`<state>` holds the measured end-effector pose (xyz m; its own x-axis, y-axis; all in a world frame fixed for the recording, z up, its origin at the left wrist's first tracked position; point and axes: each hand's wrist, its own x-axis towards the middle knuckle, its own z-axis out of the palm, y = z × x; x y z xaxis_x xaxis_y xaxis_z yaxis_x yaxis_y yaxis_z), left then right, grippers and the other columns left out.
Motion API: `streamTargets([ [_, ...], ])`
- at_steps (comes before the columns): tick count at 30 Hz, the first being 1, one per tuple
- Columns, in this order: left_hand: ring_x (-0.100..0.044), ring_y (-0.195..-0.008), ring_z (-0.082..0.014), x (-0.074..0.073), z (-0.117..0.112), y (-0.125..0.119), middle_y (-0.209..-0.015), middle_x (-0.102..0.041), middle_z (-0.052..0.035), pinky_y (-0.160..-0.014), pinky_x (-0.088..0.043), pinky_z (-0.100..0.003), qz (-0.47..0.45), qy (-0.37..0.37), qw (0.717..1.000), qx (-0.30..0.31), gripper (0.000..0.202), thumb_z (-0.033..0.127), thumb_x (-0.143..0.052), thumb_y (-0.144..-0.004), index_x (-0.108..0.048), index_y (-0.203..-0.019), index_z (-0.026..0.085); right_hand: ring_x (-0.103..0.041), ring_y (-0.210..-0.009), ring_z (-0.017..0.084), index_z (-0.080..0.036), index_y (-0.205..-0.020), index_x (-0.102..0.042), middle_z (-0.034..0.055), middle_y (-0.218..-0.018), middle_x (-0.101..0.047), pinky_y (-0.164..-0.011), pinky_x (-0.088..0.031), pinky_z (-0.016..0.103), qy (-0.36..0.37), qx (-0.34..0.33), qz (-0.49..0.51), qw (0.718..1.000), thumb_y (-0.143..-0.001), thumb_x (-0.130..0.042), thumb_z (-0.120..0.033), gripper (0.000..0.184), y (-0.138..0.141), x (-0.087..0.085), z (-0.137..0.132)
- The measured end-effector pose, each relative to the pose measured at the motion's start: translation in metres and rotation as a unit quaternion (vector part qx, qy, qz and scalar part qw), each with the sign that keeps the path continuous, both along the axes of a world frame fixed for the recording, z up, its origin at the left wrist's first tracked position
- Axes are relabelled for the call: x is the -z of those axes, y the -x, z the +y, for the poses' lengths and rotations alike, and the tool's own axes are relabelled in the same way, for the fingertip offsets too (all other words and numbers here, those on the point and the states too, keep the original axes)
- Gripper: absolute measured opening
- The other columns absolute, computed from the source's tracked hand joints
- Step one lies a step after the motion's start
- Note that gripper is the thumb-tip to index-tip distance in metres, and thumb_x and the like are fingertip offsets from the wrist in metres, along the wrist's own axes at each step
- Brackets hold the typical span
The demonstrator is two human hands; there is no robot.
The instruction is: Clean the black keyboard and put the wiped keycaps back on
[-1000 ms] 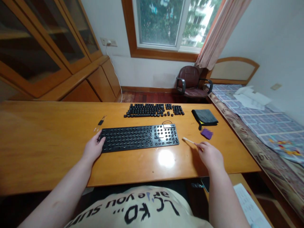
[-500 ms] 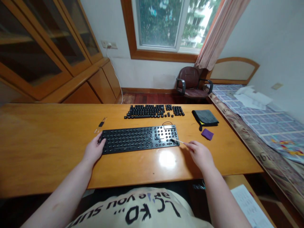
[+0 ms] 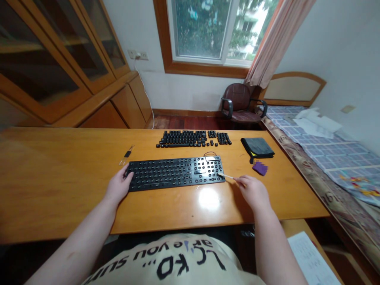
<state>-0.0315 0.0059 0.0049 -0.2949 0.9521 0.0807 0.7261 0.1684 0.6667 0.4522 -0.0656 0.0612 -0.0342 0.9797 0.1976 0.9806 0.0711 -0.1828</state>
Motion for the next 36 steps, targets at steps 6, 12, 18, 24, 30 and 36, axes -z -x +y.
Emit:
streamTargets([
  [6,-0.061,-0.101,-0.0244,-0.001,0.000,-0.001,-0.113,-0.063,-0.0121,-0.089,-0.048,-0.037,0.008,0.007,1.000,-0.006,0.052,0.032,-0.048,-0.082,-0.046,-0.131,0.015,-0.063,-0.084,0.017,-0.028,-0.097,-0.070,0.0034,-0.096,-0.069,-0.076,-0.047,0.028,0.011,-0.142,0.041,0.989,-0.086,-0.046,-0.025,0.027,0.049,0.009,0.004],
  [12,-0.061,-0.099,-0.0248,-0.001,0.000,-0.001,-0.112,-0.064,-0.0130,-0.088,-0.048,-0.038,0.023,0.010,1.000,-0.007,0.052,0.032,-0.048,-0.082,-0.045,-0.131,0.014,-0.065,-0.070,0.017,-0.026,-0.079,-0.073,0.0019,-0.079,-0.071,-0.057,-0.046,0.024,0.117,0.030,0.040,0.992,-0.077,-0.055,-0.028,0.018,-0.003,-0.013,0.017],
  [18,-0.062,-0.099,-0.0238,-0.001,0.000,-0.001,-0.112,-0.064,-0.0119,-0.087,-0.048,-0.036,0.018,0.009,1.000,-0.009,0.052,0.032,-0.048,-0.082,-0.045,-0.131,0.015,-0.064,-0.078,0.016,-0.028,-0.090,-0.072,0.0021,-0.087,-0.071,-0.072,-0.047,0.026,0.053,-0.147,0.047,0.987,-0.083,-0.051,-0.028,0.022,0.022,-0.020,0.018],
  [24,-0.061,-0.101,-0.0235,0.005,0.002,0.001,-0.114,-0.063,-0.0123,-0.090,-0.047,-0.036,0.008,-0.003,1.000,0.001,0.053,0.032,-0.048,-0.082,-0.045,-0.131,0.015,-0.064,-0.073,0.017,-0.027,-0.079,-0.073,0.0019,-0.081,-0.071,-0.064,-0.047,0.025,0.109,-0.077,0.037,0.990,-0.081,-0.053,-0.028,0.021,0.005,-0.013,0.020],
  [30,-0.062,-0.097,-0.0250,0.004,0.002,0.002,-0.110,-0.064,-0.0127,-0.086,-0.049,-0.037,0.025,0.008,1.000,-0.003,0.053,0.034,-0.048,-0.081,-0.046,-0.131,0.015,-0.064,-0.079,0.017,-0.027,-0.086,-0.073,0.0019,-0.088,-0.070,-0.071,-0.048,0.026,0.089,-0.129,0.099,0.983,-0.080,-0.050,-0.025,0.023,0.011,-0.013,0.024],
  [36,-0.060,-0.103,-0.0241,0.006,0.001,0.001,-0.117,-0.062,-0.0121,-0.091,-0.046,-0.037,-0.004,-0.007,1.000,0.010,0.053,0.033,-0.047,-0.082,-0.044,-0.131,0.015,-0.065,-0.072,0.018,-0.028,-0.075,-0.073,0.0008,-0.081,-0.072,-0.063,-0.048,0.026,0.118,-0.053,0.051,0.990,-0.073,-0.057,-0.025,0.016,-0.002,-0.008,0.028],
])
